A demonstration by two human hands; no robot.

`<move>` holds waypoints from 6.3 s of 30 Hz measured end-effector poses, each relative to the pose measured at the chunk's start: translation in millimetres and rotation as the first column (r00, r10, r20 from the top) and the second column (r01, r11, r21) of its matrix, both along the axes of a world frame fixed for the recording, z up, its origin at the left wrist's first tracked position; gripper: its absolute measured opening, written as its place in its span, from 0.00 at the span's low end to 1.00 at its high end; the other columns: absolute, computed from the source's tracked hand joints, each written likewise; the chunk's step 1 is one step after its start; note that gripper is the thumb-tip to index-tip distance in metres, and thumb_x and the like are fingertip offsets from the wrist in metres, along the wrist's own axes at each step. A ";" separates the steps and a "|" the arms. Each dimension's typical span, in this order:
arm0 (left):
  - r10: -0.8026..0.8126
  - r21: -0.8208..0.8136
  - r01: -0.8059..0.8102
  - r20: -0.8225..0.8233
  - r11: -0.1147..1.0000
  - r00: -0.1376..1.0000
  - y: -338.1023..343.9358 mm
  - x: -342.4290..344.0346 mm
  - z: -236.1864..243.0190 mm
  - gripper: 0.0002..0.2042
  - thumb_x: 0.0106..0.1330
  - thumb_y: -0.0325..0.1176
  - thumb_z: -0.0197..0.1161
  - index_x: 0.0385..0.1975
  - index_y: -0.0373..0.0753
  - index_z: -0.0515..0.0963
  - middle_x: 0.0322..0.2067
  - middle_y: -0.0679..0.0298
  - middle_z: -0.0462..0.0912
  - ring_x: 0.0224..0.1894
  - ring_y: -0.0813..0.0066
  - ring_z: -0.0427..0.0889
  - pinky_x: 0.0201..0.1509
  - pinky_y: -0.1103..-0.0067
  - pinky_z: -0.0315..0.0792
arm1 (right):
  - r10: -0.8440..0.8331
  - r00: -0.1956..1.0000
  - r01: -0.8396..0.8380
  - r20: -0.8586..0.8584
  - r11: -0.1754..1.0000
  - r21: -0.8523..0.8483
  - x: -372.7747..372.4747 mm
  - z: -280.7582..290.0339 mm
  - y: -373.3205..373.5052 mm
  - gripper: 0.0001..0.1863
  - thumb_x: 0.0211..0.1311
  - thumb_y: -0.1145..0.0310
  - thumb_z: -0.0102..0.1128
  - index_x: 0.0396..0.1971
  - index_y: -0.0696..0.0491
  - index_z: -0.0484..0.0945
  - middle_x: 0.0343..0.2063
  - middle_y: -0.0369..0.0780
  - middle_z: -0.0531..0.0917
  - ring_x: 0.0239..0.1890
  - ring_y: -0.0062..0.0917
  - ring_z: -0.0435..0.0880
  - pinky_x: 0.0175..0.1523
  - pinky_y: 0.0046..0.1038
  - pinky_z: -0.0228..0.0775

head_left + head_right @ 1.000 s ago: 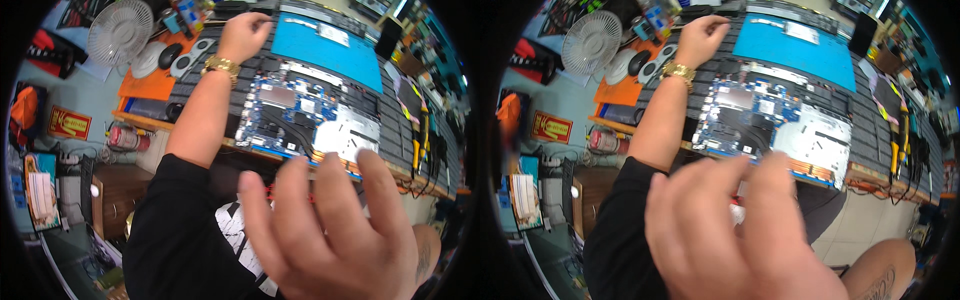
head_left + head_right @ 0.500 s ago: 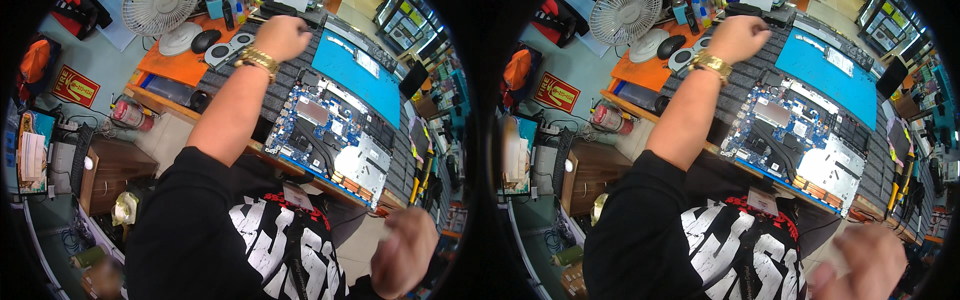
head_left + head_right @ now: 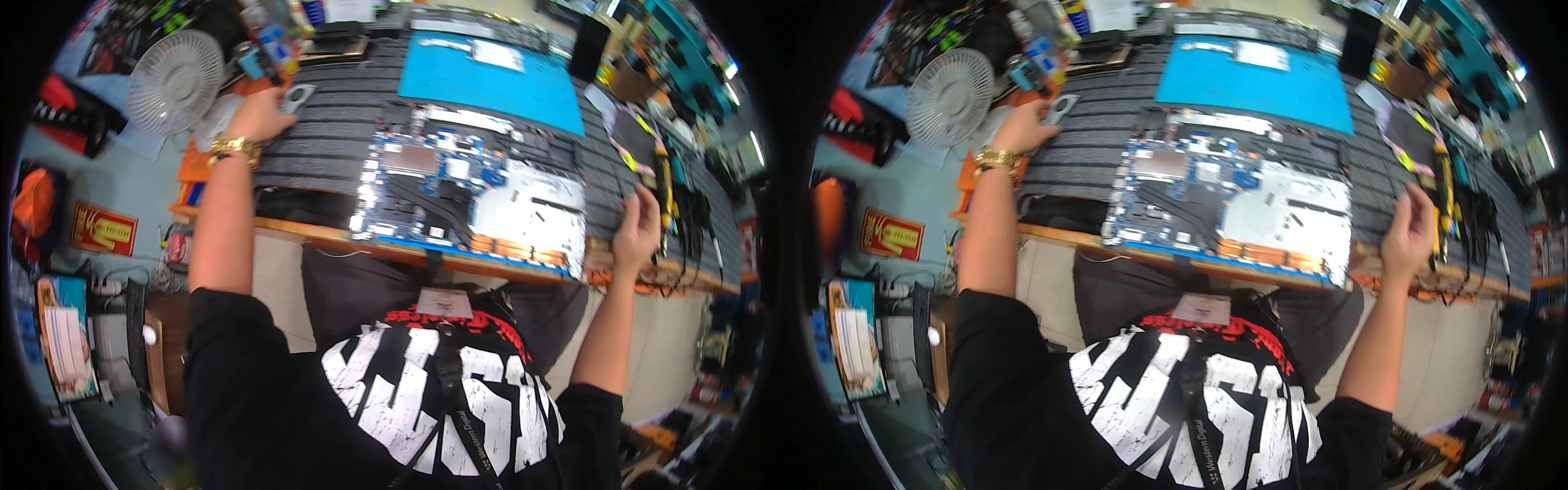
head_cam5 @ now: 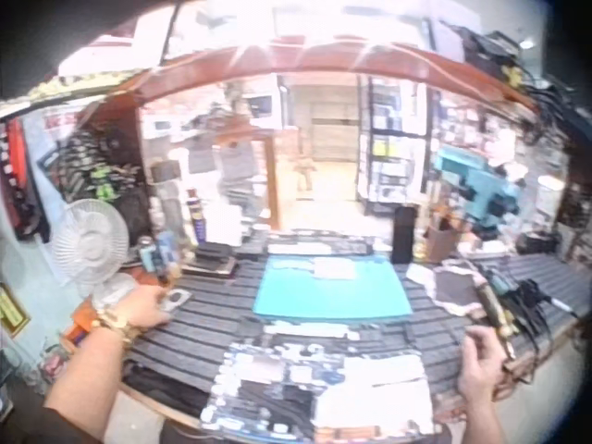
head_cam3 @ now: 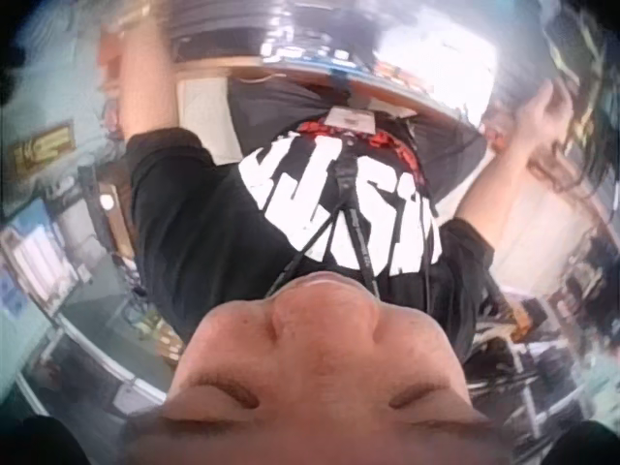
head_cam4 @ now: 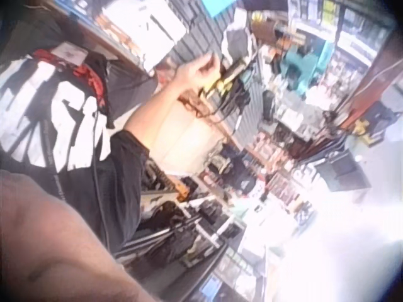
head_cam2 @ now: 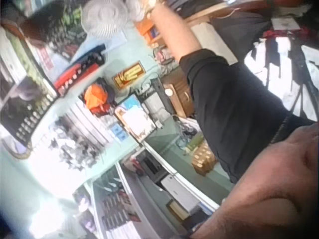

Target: The person repairs a laptop by disassembling the chassis, cleaning internal components with a brush, and using a screwdriver to remove and replace parts from the motherboard.

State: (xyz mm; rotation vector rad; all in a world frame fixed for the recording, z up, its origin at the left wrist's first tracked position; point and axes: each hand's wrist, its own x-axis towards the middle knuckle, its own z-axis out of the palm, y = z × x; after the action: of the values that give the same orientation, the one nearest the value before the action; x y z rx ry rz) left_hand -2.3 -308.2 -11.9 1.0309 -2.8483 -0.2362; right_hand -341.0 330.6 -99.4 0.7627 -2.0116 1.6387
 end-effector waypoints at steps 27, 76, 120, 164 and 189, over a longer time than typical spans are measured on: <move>-0.914 0.023 0.915 -0.057 0.402 0.403 346.6 -142.1 44.5 0.28 0.61 0.34 0.82 0.62 0.35 0.86 0.55 0.52 0.89 0.61 0.48 0.85 0.69 0.61 0.81 | -0.103 0.994 0.105 -0.045 0.994 0.044 10.3 -1.2 -11.0 0.10 0.74 0.76 0.73 0.52 0.58 0.90 0.33 0.33 0.88 0.29 0.10 0.74 0.34 0.20 0.69; -0.919 0.120 0.917 -0.063 0.380 0.389 346.1 -151.5 33.8 0.29 0.63 0.39 0.85 0.65 0.39 0.88 0.53 0.51 0.85 0.58 0.47 0.85 0.62 0.60 0.82 | -0.130 0.986 0.138 -0.102 0.987 0.079 16.9 5.4 -10.7 0.08 0.73 0.76 0.73 0.48 0.59 0.91 0.34 0.38 0.91 0.27 0.13 0.76 0.33 0.23 0.71; -0.931 0.053 0.932 -0.046 0.359 0.361 344.1 -153.9 30.9 0.30 0.60 0.40 0.86 0.61 0.35 0.86 0.52 0.52 0.88 0.60 0.45 0.86 0.66 0.59 0.82 | -0.135 0.974 0.148 -0.184 0.987 0.062 16.1 4.8 -8.9 0.06 0.73 0.76 0.73 0.45 0.59 0.91 0.33 0.37 0.90 0.26 0.14 0.76 0.33 0.23 0.71; -0.931 -0.006 0.941 -0.142 0.339 0.335 339.6 -145.3 24.3 0.25 0.66 0.36 0.83 0.63 0.38 0.89 0.52 0.56 0.87 0.55 0.52 0.86 0.61 0.62 0.82 | -0.144 0.981 0.151 -0.130 0.987 0.046 16.9 5.6 -11.2 0.05 0.74 0.74 0.73 0.45 0.57 0.92 0.31 0.35 0.89 0.27 0.13 0.79 0.35 0.22 0.74; -0.646 -0.153 0.638 -0.341 0.755 0.683 330.8 -13.9 -33.4 0.30 0.56 0.46 0.88 0.61 0.47 0.91 0.62 0.64 0.88 0.74 0.53 0.80 0.84 0.36 0.53 | 0.383 0.907 -0.410 0.177 0.705 0.578 93.7 67.3 -23.9 0.26 0.58 0.72 0.81 0.60 0.52 0.92 0.55 0.44 0.84 0.58 0.41 0.80 0.61 0.37 0.74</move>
State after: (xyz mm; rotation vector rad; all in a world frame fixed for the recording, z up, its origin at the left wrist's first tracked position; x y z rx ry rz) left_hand -16.2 22.6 -45.3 -0.0899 -2.7044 -0.4006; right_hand -247.3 306.7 -32.0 1.4936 -2.5760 1.1775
